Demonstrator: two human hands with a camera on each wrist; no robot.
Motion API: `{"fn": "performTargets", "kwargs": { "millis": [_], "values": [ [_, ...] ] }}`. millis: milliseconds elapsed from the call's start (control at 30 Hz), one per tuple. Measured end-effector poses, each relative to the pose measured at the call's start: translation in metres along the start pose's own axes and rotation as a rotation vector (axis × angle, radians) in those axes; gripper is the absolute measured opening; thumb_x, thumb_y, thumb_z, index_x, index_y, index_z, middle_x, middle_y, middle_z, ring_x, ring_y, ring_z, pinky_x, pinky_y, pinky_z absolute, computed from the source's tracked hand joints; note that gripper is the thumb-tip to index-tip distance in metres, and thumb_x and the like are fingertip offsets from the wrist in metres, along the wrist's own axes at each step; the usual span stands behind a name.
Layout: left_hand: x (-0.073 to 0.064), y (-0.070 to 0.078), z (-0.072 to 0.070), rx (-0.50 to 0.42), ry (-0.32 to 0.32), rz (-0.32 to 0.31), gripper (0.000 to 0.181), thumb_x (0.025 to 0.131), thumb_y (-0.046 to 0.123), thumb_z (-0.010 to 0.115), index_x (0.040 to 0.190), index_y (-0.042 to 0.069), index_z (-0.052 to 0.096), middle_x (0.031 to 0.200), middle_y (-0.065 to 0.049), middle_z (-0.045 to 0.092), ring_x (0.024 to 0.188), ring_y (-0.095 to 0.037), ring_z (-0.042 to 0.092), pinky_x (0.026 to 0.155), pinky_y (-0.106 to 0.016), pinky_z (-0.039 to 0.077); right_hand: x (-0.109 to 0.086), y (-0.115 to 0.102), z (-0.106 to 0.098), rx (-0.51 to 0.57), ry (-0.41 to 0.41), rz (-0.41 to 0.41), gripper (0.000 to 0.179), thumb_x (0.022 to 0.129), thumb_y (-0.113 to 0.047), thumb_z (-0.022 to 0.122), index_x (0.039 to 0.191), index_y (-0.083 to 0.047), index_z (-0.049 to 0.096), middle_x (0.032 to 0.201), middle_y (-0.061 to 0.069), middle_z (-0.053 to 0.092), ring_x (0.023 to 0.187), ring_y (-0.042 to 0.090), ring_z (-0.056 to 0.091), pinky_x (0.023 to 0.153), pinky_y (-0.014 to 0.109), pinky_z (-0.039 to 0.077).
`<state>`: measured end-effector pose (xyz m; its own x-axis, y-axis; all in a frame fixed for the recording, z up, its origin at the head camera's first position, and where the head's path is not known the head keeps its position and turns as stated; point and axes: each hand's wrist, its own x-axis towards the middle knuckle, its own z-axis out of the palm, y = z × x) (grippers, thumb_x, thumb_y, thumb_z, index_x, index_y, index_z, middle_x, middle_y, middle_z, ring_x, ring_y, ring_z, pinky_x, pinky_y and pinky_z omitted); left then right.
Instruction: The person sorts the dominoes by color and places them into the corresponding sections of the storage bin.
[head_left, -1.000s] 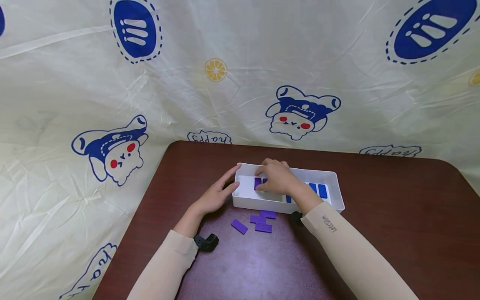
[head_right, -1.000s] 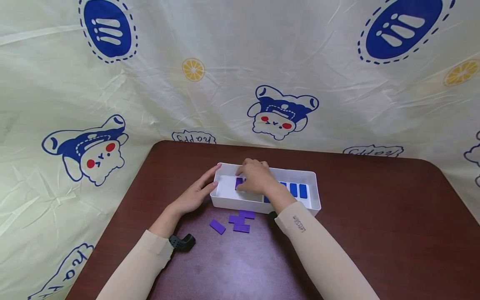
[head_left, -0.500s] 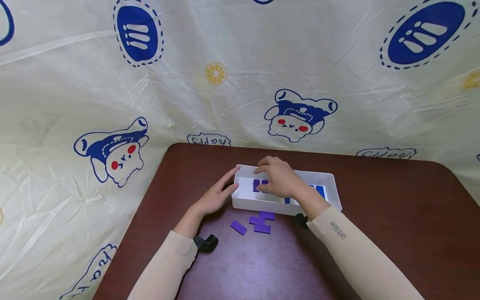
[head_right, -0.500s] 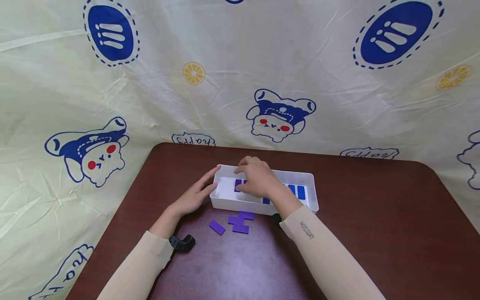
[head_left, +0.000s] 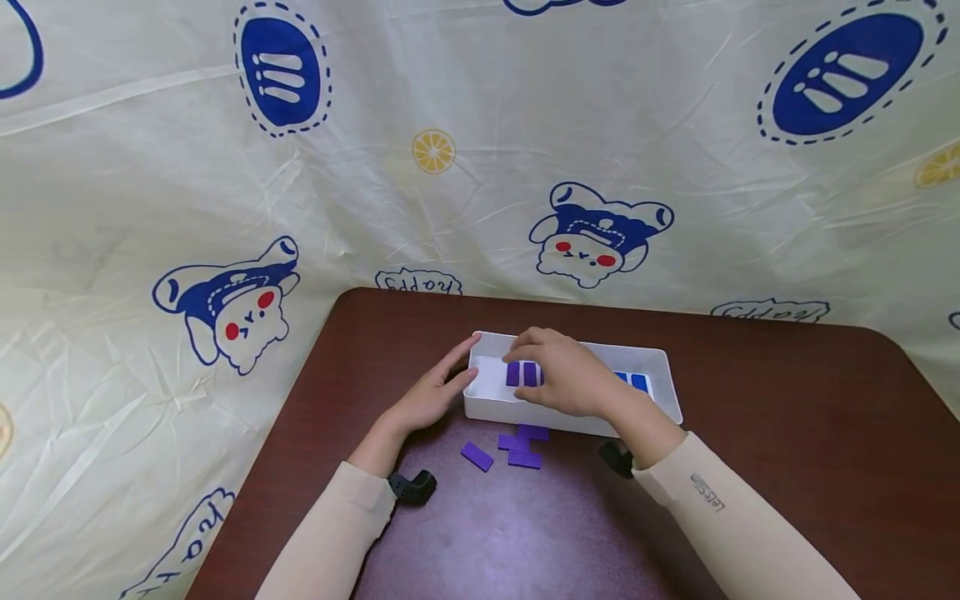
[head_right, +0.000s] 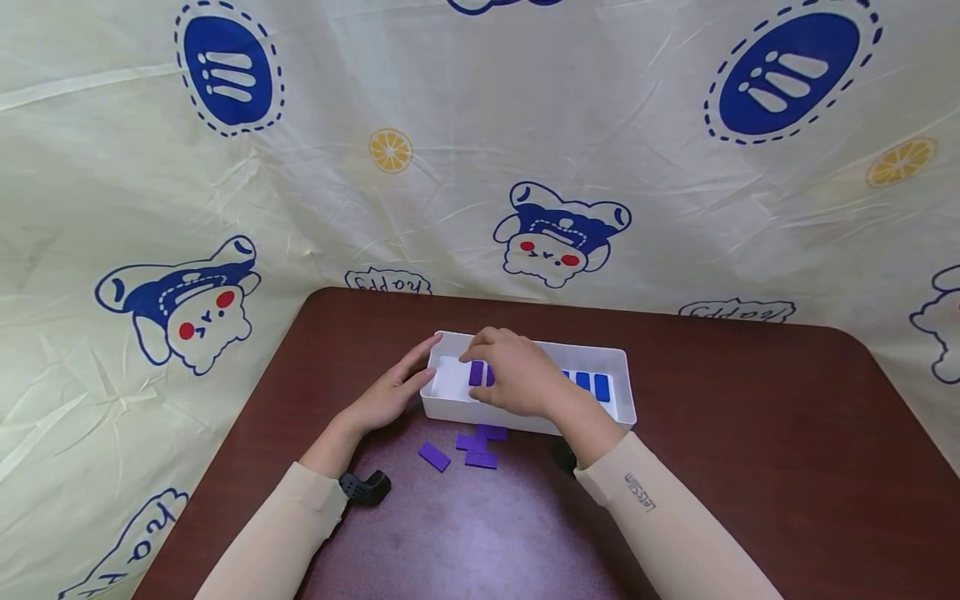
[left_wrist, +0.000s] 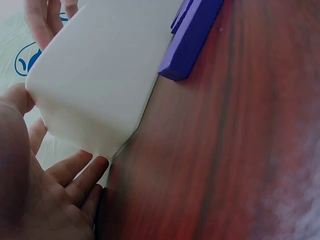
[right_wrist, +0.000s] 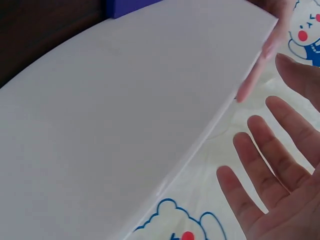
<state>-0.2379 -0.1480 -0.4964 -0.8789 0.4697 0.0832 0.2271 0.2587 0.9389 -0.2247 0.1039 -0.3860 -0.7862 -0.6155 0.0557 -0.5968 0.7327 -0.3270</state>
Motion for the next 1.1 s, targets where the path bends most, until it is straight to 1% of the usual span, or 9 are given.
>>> {"fn": "performTargets", "kwargs": {
  "millis": [100, 233, 400, 633, 700, 800, 900, 1000, 1100],
  "values": [
    [-0.001, -0.001, 0.0, 0.006, 0.0, -0.004, 0.059, 0.112, 0.029, 0.048, 0.166, 0.033, 0.023, 0.166, -0.006, 0.037, 0.151, -0.031, 0.04, 0.12, -0.055, 0.036, -0.005, -0.007, 0.0, -0.006, -0.011, -0.02, 0.047, 0.086, -0.029, 0.085, 0.13, -0.015, 0.074, 0.135, 0.008, 0.065, 0.125, 0.031, 0.064, 0.104, 0.053, 0.054],
    [-0.001, -0.001, -0.001, 0.01, -0.001, -0.002, 0.06, 0.112, 0.029, 0.048, 0.166, 0.03, 0.024, 0.166, -0.008, 0.037, 0.151, -0.031, 0.039, 0.119, -0.055, 0.036, -0.01, -0.014, 0.001, 0.004, -0.029, -0.054, 0.046, 0.087, -0.028, 0.085, 0.13, -0.017, 0.073, 0.128, 0.003, 0.068, 0.116, 0.024, 0.067, 0.1, 0.047, 0.057],
    [0.0, 0.0, -0.001, 0.0, 0.0, 0.006, 0.059, 0.112, 0.028, 0.048, 0.166, 0.033, 0.024, 0.165, -0.009, 0.039, 0.15, -0.03, 0.041, 0.118, -0.052, 0.036, -0.015, -0.023, 0.006, 0.034, -0.05, -0.116, 0.044, 0.088, -0.023, 0.083, 0.13, -0.015, 0.072, 0.123, 0.002, 0.069, 0.107, 0.021, 0.068, 0.094, 0.042, 0.059],
    [0.001, 0.0, -0.001, -0.012, -0.005, 0.0, 0.06, 0.112, 0.028, 0.047, 0.166, 0.032, 0.023, 0.166, -0.011, 0.038, 0.149, -0.031, 0.043, 0.117, -0.051, 0.038, -0.02, -0.034, 0.013, 0.081, -0.147, -0.093, 0.046, 0.089, -0.024, 0.083, 0.132, -0.014, 0.072, 0.125, 0.003, 0.07, 0.107, 0.02, 0.071, 0.091, 0.039, 0.061],
    [0.0, 0.0, -0.001, -0.012, -0.006, -0.004, 0.06, 0.112, 0.029, 0.047, 0.166, 0.033, 0.023, 0.166, -0.01, 0.038, 0.15, -0.03, 0.042, 0.117, -0.051, 0.038, -0.021, -0.036, 0.016, 0.072, -0.158, -0.108, 0.046, 0.088, -0.024, 0.083, 0.132, -0.014, 0.072, 0.122, 0.002, 0.071, 0.105, 0.019, 0.071, 0.089, 0.037, 0.061],
    [0.0, 0.001, -0.001, -0.013, -0.009, -0.001, 0.06, 0.112, 0.029, 0.047, 0.166, 0.031, 0.022, 0.167, -0.011, 0.037, 0.15, -0.031, 0.041, 0.118, -0.053, 0.037, -0.021, -0.037, 0.022, 0.048, -0.158, -0.152, 0.045, 0.087, -0.023, 0.084, 0.13, -0.014, 0.073, 0.118, 0.002, 0.071, 0.099, 0.017, 0.07, 0.087, 0.035, 0.06],
    [0.0, 0.001, -0.001, -0.013, -0.012, 0.002, 0.06, 0.112, 0.028, 0.047, 0.166, 0.031, 0.022, 0.167, -0.011, 0.036, 0.151, -0.031, 0.04, 0.12, -0.054, 0.036, -0.02, -0.038, 0.026, 0.057, -0.173, -0.178, 0.044, 0.087, -0.021, 0.085, 0.129, -0.014, 0.073, 0.119, 0.003, 0.071, 0.099, 0.018, 0.069, 0.088, 0.036, 0.059],
    [0.0, 0.002, -0.001, -0.016, -0.011, 0.001, 0.06, 0.112, 0.028, 0.047, 0.166, 0.031, 0.022, 0.167, -0.011, 0.036, 0.152, -0.031, 0.039, 0.12, -0.054, 0.035, -0.019, -0.039, 0.032, 0.064, -0.21, -0.19, 0.045, 0.088, -0.022, 0.084, 0.13, -0.013, 0.072, 0.124, 0.002, 0.07, 0.104, 0.017, 0.068, 0.095, 0.037, 0.058],
    [0.001, 0.002, -0.001, -0.023, -0.01, 0.006, 0.06, 0.112, 0.027, 0.047, 0.166, 0.031, 0.022, 0.167, -0.011, 0.035, 0.152, -0.031, 0.039, 0.12, -0.052, 0.035, -0.017, -0.04, 0.037, 0.054, -0.238, -0.221, 0.046, 0.088, -0.022, 0.085, 0.13, -0.012, 0.072, 0.126, 0.0, 0.069, 0.11, 0.015, 0.067, 0.101, 0.038, 0.056]
  ]
}}
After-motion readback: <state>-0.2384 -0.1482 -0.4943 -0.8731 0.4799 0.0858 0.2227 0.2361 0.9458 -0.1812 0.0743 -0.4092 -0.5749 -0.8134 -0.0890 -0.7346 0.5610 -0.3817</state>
